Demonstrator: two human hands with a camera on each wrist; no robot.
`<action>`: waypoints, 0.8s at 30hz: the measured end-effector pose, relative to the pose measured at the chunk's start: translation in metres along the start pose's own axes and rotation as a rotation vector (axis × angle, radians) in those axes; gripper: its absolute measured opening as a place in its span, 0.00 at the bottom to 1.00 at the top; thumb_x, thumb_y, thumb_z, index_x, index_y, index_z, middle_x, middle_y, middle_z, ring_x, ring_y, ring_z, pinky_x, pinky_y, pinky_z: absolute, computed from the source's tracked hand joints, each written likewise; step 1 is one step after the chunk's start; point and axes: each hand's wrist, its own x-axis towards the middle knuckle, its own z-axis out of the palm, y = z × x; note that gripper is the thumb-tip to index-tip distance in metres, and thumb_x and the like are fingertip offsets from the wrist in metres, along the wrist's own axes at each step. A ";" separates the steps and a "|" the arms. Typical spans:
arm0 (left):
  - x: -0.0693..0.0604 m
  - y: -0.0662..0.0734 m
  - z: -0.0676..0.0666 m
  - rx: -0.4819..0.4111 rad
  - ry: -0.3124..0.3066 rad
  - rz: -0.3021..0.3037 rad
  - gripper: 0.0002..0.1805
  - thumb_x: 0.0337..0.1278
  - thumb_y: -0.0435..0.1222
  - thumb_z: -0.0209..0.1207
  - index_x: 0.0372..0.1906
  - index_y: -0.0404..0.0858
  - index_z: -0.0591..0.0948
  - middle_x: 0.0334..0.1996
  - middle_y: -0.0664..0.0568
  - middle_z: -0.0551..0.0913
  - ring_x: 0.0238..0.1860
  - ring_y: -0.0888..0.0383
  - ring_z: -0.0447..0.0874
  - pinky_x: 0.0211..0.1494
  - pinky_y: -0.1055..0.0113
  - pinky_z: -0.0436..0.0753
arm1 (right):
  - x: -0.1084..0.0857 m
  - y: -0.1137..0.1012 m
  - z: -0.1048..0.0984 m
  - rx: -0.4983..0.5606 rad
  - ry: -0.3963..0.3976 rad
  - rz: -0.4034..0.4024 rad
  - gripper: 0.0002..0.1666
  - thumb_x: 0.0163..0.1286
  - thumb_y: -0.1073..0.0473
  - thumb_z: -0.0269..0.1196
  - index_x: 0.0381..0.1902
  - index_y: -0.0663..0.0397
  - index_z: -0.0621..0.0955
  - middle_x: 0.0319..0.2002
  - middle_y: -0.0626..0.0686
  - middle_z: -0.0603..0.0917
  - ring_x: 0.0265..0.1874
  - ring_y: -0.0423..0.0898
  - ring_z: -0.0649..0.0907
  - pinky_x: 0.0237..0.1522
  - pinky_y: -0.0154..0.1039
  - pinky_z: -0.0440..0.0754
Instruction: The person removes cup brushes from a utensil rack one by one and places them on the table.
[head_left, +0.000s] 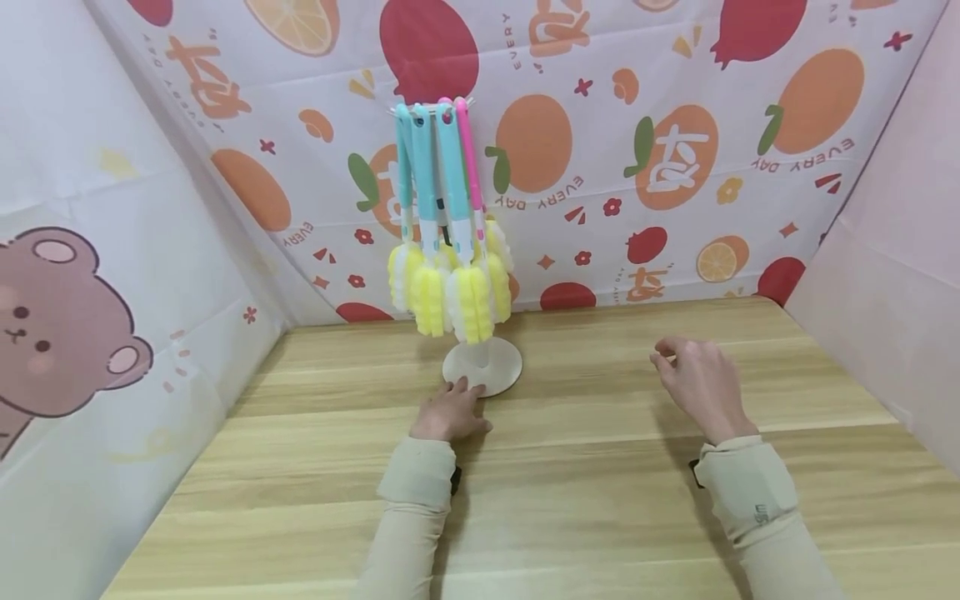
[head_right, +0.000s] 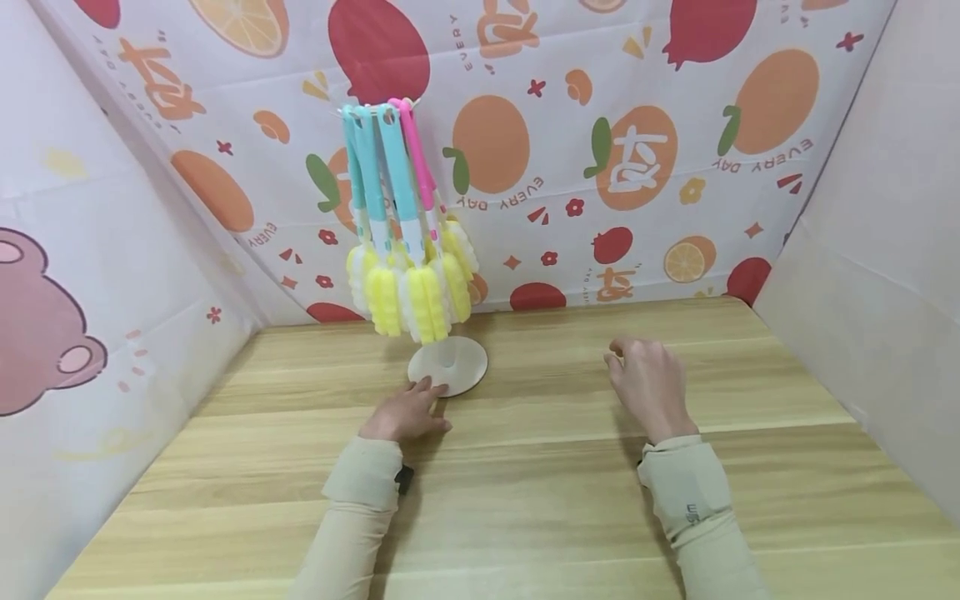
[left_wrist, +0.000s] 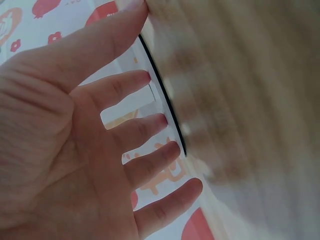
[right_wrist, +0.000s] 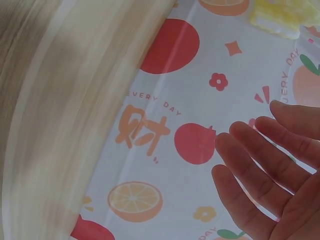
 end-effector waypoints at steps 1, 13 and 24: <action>0.001 0.000 0.000 0.006 -0.002 0.006 0.36 0.64 0.46 0.66 0.74 0.42 0.70 0.76 0.39 0.60 0.75 0.36 0.56 0.69 0.34 0.62 | -0.001 0.001 0.000 -0.002 0.006 0.002 0.08 0.65 0.67 0.68 0.39 0.69 0.87 0.32 0.64 0.88 0.19 0.52 0.81 0.20 0.46 0.74; 0.004 0.003 -0.006 0.035 -0.042 0.011 0.38 0.63 0.47 0.67 0.75 0.41 0.68 0.77 0.37 0.59 0.75 0.34 0.56 0.68 0.34 0.64 | 0.002 0.004 -0.013 -0.008 0.146 -0.028 0.06 0.62 0.70 0.70 0.36 0.68 0.87 0.29 0.64 0.88 0.18 0.56 0.83 0.16 0.47 0.74; 0.004 0.002 -0.002 -0.026 -0.049 -0.007 0.39 0.62 0.45 0.69 0.75 0.42 0.69 0.78 0.40 0.58 0.77 0.37 0.53 0.69 0.34 0.62 | 0.009 -0.006 0.002 0.058 0.038 -0.015 0.07 0.64 0.67 0.70 0.39 0.67 0.87 0.32 0.62 0.89 0.21 0.54 0.84 0.19 0.45 0.76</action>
